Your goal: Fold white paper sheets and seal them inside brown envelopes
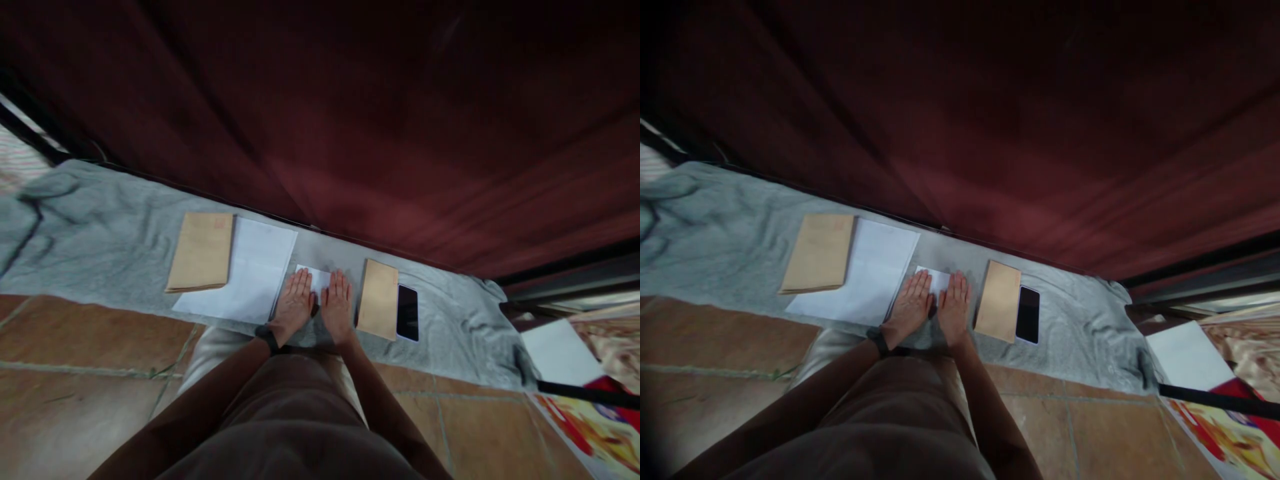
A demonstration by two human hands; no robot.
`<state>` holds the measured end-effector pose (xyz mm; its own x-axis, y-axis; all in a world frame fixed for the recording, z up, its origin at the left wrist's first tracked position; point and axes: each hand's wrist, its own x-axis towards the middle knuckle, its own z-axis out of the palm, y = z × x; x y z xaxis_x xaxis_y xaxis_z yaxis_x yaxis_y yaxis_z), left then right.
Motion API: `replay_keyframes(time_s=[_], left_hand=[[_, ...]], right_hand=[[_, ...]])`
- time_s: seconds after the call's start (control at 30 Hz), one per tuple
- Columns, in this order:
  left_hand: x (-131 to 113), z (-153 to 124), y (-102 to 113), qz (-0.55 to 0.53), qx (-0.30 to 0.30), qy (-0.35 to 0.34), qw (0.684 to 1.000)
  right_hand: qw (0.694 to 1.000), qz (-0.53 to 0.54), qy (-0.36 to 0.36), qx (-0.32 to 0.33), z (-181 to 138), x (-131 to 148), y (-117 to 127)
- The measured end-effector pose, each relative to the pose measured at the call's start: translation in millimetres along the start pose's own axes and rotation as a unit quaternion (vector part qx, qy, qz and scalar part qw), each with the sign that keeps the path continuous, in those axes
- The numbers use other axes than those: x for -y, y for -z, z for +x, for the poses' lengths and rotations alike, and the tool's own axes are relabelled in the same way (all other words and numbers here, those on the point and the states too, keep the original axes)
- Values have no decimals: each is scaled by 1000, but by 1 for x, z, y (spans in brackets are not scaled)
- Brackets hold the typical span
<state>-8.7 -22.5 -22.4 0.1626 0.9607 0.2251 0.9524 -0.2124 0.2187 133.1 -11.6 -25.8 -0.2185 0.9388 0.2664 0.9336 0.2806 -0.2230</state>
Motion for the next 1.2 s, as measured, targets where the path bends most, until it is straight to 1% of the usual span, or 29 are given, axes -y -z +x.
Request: replay_keyframes(time_s=[0.1,0.2,0.37,0.47,0.57,0.77,0.97,1.1,1.2], left_hand=[[0,2,-1,-3,25,-52,998],[4,1,-2,-6,38,-73,997],[8,-3,-4,-16,16,-42,999],[9,-6,-5,-16,1,-20,1000],[10,-8,-5,-17,-14,-2,1000],[11,-10,-6,-31,-24,10,999],[19,-15,-8,-50,-22,-10,998],[22,-17,-9,-57,-27,-21,998],[23,-16,-10,-65,-27,-23,997]], right_hand=[[998,20,48,34,2,6,-1],[998,17,45,52,0,7,-5],[999,-10,23,34,-4,-3,-6],[999,-20,-3,29,-7,-10,-6],[999,-15,-25,27,-8,-15,-8],[999,3,-35,4,-11,-23,-11],[999,41,-26,-19,-8,-31,-12],[998,59,-4,-20,6,-38,-9],[998,63,18,-19,16,-36,-5]])
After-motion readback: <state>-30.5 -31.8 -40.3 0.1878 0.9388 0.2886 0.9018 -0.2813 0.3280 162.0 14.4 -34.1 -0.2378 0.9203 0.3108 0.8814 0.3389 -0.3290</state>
